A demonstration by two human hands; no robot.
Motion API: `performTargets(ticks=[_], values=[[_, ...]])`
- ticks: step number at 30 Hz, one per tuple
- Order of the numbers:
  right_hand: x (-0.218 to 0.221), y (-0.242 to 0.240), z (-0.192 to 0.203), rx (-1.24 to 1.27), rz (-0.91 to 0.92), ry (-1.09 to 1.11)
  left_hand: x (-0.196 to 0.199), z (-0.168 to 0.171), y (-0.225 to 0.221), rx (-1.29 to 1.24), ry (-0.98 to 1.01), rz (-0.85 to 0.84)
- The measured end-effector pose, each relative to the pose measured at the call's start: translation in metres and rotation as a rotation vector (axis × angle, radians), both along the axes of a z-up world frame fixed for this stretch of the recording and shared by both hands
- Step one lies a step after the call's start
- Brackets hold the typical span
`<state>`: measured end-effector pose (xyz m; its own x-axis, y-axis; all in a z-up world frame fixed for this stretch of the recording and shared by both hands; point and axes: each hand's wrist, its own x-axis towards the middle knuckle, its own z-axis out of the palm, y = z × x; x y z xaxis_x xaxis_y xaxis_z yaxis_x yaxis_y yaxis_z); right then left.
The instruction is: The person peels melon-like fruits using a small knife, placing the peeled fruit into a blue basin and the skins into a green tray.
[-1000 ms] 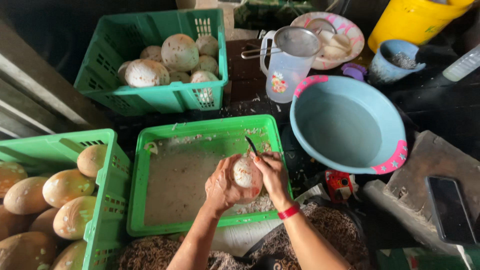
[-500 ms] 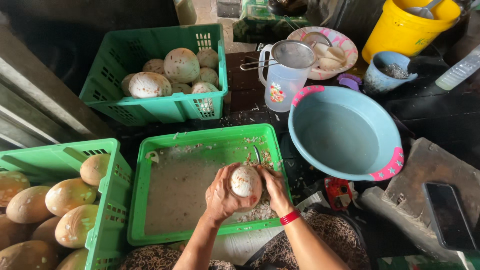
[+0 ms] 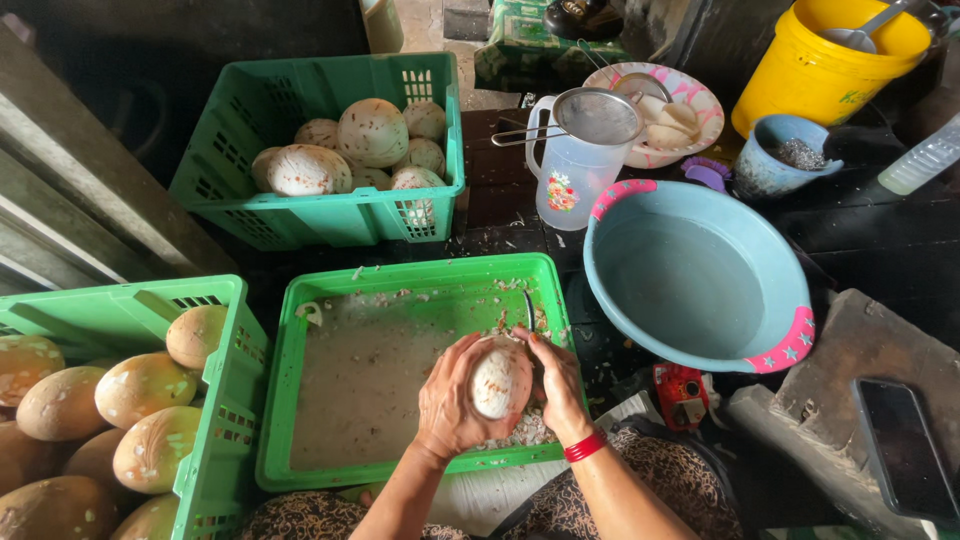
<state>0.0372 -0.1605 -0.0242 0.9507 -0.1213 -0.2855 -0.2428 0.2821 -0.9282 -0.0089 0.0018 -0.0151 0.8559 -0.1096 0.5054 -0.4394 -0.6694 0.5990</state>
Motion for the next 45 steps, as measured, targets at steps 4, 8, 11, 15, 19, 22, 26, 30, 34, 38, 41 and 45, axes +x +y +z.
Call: performTargets(ticks=[4,8,11,15,19,22,26,30,34,38,41,45], values=[[-0.010,0.005,0.023,-0.090,0.033,-0.110,-0.008,-0.005,-0.002,-0.040,-0.238,0.042],[-0.006,0.002,0.017,-0.197,0.106,-0.253,-0.006,-0.013,-0.004,-0.024,-0.288,0.063],[0.000,-0.003,0.005,-0.061,0.063,-0.157,-0.003,-0.014,-0.005,0.016,-0.332,0.045],[0.010,-0.004,-0.032,0.071,0.010,0.168,-0.003,-0.012,-0.006,0.021,-0.336,0.011],[-0.001,-0.002,-0.006,0.064,0.039,0.043,-0.004,-0.017,-0.003,0.009,-0.363,0.001],[-0.006,0.000,0.011,0.040,0.022,0.035,0.000,-0.038,0.004,0.007,-0.391,-0.019],[-0.011,-0.003,0.019,-0.130,0.080,-0.062,-0.004,-0.083,0.011,-0.090,-0.178,0.027],[-0.004,-0.008,0.017,-0.166,0.119,-0.088,-0.012,-0.114,0.018,-0.115,-0.044,0.047],[0.008,-0.010,-0.010,-0.050,0.090,-0.017,-0.016,-0.066,0.009,-0.234,-0.096,-0.033],[0.007,-0.005,-0.009,-0.022,0.054,0.112,-0.019,-0.028,0.000,-0.417,0.171,0.070],[0.010,-0.006,-0.019,-0.046,0.107,0.087,-0.019,-0.015,-0.001,-0.299,0.231,0.084],[0.021,-0.017,-0.054,-0.025,0.156,0.043,-0.009,0.005,0.001,0.124,0.146,0.003]])
